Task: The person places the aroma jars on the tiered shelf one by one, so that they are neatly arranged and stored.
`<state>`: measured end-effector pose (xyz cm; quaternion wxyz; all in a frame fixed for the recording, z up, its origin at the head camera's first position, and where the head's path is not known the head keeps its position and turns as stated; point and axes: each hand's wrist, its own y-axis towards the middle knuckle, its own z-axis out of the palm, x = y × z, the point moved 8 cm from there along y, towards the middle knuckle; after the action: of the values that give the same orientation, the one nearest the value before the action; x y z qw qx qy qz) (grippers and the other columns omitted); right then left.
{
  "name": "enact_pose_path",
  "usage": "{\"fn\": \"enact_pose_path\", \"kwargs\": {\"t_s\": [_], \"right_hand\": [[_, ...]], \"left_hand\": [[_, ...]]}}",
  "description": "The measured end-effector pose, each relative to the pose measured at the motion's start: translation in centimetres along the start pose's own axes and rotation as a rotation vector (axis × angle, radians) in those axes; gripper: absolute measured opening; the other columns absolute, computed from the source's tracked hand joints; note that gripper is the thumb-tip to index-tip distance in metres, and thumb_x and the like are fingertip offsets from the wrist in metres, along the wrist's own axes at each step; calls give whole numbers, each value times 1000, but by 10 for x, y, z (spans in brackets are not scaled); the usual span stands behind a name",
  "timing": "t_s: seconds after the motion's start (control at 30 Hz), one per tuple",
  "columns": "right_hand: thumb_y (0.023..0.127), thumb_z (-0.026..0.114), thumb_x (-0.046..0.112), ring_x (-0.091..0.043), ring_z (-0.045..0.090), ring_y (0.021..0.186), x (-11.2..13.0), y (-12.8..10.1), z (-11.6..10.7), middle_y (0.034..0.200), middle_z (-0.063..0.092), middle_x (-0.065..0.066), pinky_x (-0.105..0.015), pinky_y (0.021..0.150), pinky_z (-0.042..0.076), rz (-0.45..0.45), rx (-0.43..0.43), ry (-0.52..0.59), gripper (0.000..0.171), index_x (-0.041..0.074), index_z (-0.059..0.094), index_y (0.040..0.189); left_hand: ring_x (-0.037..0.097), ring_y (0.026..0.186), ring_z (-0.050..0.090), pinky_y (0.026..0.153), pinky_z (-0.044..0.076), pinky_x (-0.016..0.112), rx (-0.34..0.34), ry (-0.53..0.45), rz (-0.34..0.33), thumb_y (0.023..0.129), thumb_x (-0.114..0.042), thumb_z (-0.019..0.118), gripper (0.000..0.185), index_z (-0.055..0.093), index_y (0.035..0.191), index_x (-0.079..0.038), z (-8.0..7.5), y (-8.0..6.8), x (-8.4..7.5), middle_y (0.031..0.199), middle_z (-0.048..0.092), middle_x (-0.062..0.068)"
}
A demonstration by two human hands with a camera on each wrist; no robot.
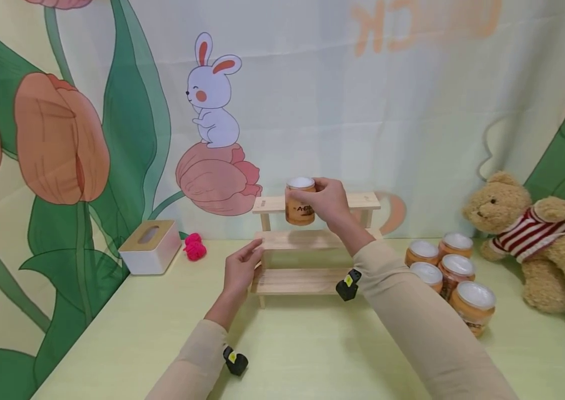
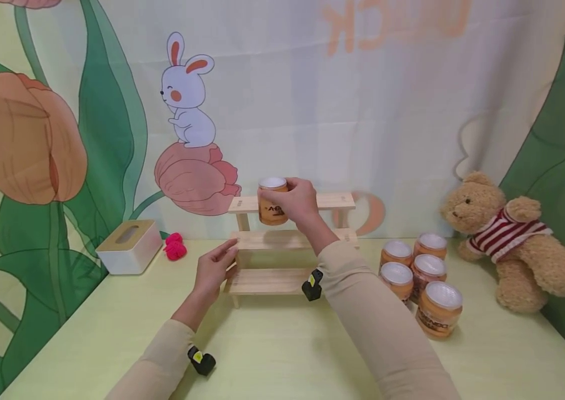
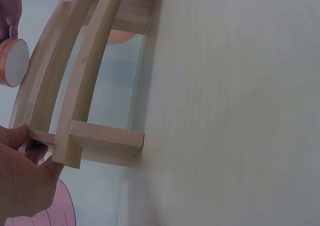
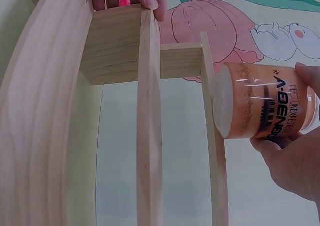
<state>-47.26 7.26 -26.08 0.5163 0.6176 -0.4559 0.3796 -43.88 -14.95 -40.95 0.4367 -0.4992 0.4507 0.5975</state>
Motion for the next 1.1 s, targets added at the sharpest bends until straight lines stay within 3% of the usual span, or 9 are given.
{"fn": "enact_pose_path", "kwargs": {"t_s": [0.23, 0.47, 0.77, 0.97, 1.1], "right_hand": [[81, 84, 32, -27, 59, 110, 5, 14, 8, 121, 64, -12, -46, 91, 53, -26, -29, -9, 59, 3, 65, 127], [79, 85, 34, -25, 59, 108, 4, 29, 20, 119, 65, -11, -41, 89, 53, -41, -52, -40, 60, 3, 64, 126], [85, 81, 39, -25, 54, 119, -2, 38, 26, 130, 59, -10, -42, 96, 51, -72, -32, -124, 72, 5, 50, 141], [87, 78, 40, -27, 53, 120, 2, 44, 28, 132, 56, -13, -43, 96, 51, -82, -44, -160, 73, 3, 47, 142], [88, 76, 40, -27, 54, 119, 1, 44, 31, 132, 56, -13, -42, 95, 52, -80, -45, -197, 74, 3, 45, 144]], "left_hand": [[33, 118, 61, 92, 54, 43, 12, -5, 5, 97, -14, 68, 31, 70, 127, -9, -1, 1, 0, 116, 69, 17], [29, 114, 64, 91, 55, 42, -5, 19, 16, 96, -16, 69, 30, 71, 125, -11, -7, 1, -3, 111, 68, 16], [32, 117, 63, 90, 55, 39, 1, 22, -1, 96, -15, 70, 29, 72, 124, -13, -7, 1, -1, 114, 69, 15], [32, 116, 63, 90, 55, 40, -5, 23, 6, 96, -15, 69, 28, 73, 124, -13, -4, 3, -3, 110, 70, 11], [34, 116, 62, 91, 55, 42, 5, 10, 13, 96, -15, 69, 29, 72, 125, -11, -3, 3, -1, 106, 68, 16]]}}
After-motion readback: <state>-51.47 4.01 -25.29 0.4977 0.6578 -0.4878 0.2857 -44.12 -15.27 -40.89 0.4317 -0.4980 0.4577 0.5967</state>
